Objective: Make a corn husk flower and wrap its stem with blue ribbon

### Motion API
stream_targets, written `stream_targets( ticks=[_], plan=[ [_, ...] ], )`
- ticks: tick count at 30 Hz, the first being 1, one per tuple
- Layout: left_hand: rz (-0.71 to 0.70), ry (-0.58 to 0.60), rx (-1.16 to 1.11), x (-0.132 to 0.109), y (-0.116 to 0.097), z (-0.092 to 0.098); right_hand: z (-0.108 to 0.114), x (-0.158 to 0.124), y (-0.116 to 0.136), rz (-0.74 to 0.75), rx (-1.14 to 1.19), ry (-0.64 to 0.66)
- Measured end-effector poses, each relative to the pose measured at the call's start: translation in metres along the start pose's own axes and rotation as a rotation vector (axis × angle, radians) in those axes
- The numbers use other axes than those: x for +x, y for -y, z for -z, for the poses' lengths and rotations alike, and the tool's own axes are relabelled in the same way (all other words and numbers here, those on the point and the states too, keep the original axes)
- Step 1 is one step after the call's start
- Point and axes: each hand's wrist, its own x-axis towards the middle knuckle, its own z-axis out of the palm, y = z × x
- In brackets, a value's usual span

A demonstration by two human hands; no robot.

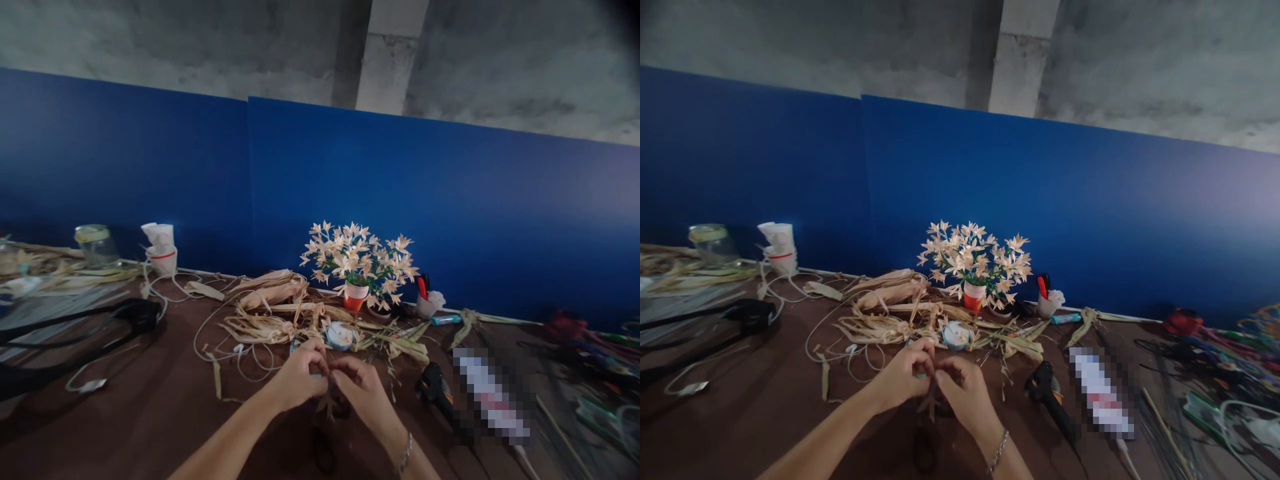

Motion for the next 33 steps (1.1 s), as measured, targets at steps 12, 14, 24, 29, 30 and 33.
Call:
stream_targets(
  ticks=[12,14,24,29,30,33],
  plan=[
    [0.123,0.007,-0.076,0.000,0.011,-0.011,0.004,0.002,-0.007,0.067,-0.240,-0.159],
    [0.136,0.019,-0.145,0.000,0.011,-0.011,0.005,0.002,-0.007,0.091,-0.275,-0.198],
    [0.119,-0.143,-0.103,-0.001,0.005,-0.018,0.008,0.003,-0.004,0.111,-0.192,-0.308],
    [0.069,-0.280,-0.021,-0.003,0.002,-0.021,0.006,0.006,-0.006,0.014,0.039,-0.283],
    [0.066,-0.295,-0.020,-0.003,0.001,-0.021,0.006,0.006,-0.007,-0.003,0.080,-0.267],
    [0.035,-0.321,0.012,-0.005,0.000,-0.022,0.005,0.007,-0.008,-0.058,0.169,-0.230]
  ],
)
